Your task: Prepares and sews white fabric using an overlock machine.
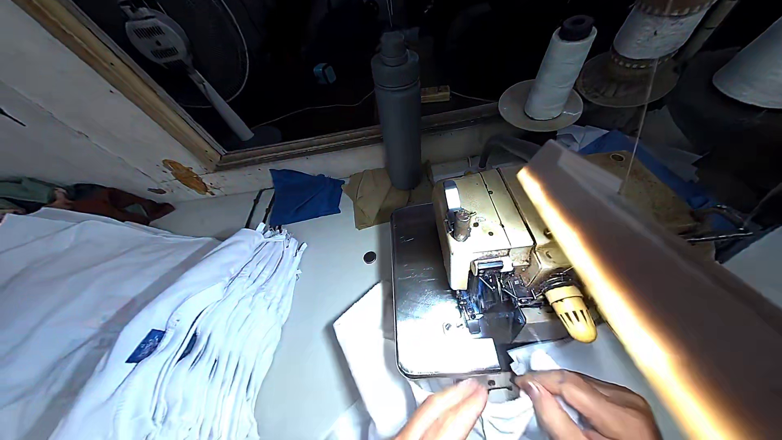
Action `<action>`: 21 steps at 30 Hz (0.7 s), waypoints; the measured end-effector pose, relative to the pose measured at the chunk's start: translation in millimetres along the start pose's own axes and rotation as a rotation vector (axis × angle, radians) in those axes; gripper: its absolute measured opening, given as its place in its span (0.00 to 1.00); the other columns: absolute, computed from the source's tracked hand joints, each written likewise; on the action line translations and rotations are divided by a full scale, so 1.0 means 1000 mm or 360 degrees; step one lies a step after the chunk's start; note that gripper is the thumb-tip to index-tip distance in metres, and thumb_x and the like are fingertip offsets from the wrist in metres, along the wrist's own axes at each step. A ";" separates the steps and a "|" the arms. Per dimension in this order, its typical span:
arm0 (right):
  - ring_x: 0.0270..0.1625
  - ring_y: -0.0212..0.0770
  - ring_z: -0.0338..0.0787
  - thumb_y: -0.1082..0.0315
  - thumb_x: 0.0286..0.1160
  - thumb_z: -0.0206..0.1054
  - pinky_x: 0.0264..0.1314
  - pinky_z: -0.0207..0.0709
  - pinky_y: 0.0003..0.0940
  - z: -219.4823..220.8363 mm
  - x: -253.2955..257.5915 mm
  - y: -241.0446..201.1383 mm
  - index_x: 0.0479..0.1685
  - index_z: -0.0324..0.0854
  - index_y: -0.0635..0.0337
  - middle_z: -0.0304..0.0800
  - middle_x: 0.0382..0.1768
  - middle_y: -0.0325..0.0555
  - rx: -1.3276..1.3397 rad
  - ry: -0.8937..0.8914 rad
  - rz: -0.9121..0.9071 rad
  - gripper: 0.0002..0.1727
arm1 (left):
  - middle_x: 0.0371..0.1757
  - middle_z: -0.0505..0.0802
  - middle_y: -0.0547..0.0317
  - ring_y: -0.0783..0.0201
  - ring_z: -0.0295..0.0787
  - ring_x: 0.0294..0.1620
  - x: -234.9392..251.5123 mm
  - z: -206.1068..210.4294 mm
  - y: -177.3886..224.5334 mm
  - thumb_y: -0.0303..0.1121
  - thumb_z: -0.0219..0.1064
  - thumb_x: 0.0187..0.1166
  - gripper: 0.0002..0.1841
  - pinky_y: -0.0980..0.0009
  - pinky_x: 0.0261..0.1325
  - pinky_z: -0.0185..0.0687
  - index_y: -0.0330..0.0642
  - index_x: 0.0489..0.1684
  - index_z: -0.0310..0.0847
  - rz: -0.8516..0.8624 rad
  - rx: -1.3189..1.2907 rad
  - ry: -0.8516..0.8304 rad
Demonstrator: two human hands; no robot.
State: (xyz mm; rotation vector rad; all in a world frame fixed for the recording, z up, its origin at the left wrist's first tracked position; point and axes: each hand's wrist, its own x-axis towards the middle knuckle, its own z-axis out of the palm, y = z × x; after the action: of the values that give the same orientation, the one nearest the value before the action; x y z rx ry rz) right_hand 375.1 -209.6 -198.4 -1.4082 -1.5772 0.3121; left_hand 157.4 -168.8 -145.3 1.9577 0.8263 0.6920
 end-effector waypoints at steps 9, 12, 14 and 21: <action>0.45 0.27 0.96 0.68 0.86 0.63 0.51 0.84 0.18 -0.042 0.003 -0.021 0.36 0.84 0.65 0.97 0.35 0.50 0.0391 -0.0097 -0.0092 0.11 | 0.32 0.92 0.49 0.64 0.86 0.33 0.017 -0.008 -0.001 0.27 0.70 0.78 0.07 0.73 0.37 0.78 0.34 0.37 0.93 -0.0001 0.0041 -0.0197; 0.47 0.27 0.96 0.66 0.88 0.62 0.53 0.86 0.20 -0.042 0.001 -0.020 0.38 0.85 0.64 0.97 0.37 0.48 0.0469 -0.0102 -0.0098 0.12 | 0.30 0.89 0.52 0.68 0.81 0.30 0.013 -0.006 -0.002 0.27 0.72 0.76 0.05 0.76 0.33 0.71 0.36 0.35 0.94 0.0058 0.0020 -0.0061; 0.49 0.30 0.96 0.66 0.89 0.61 0.55 0.87 0.23 -0.042 -0.001 -0.018 0.41 0.85 0.63 0.98 0.38 0.49 0.0560 -0.0113 -0.0127 0.12 | 0.29 0.90 0.52 0.68 0.84 0.33 0.012 -0.005 -0.001 0.26 0.72 0.74 0.04 0.77 0.35 0.74 0.37 0.33 0.93 0.0148 0.0065 0.0028; 0.43 0.36 0.88 0.69 0.76 0.73 0.51 0.77 0.21 -0.048 0.005 -0.023 0.41 0.84 0.66 0.91 0.34 0.54 0.0274 -0.0298 -0.0150 0.08 | 0.28 0.90 0.52 0.64 0.86 0.35 0.008 -0.011 0.001 0.27 0.71 0.73 0.05 0.74 0.38 0.77 0.37 0.30 0.92 0.0238 0.0198 0.0110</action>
State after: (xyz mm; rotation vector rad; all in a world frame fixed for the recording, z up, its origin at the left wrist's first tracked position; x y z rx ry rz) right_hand 398.0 -230.7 -155.5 -1.1962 -1.7186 0.5235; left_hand 155.1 -157.7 -138.2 2.1338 0.7865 0.8173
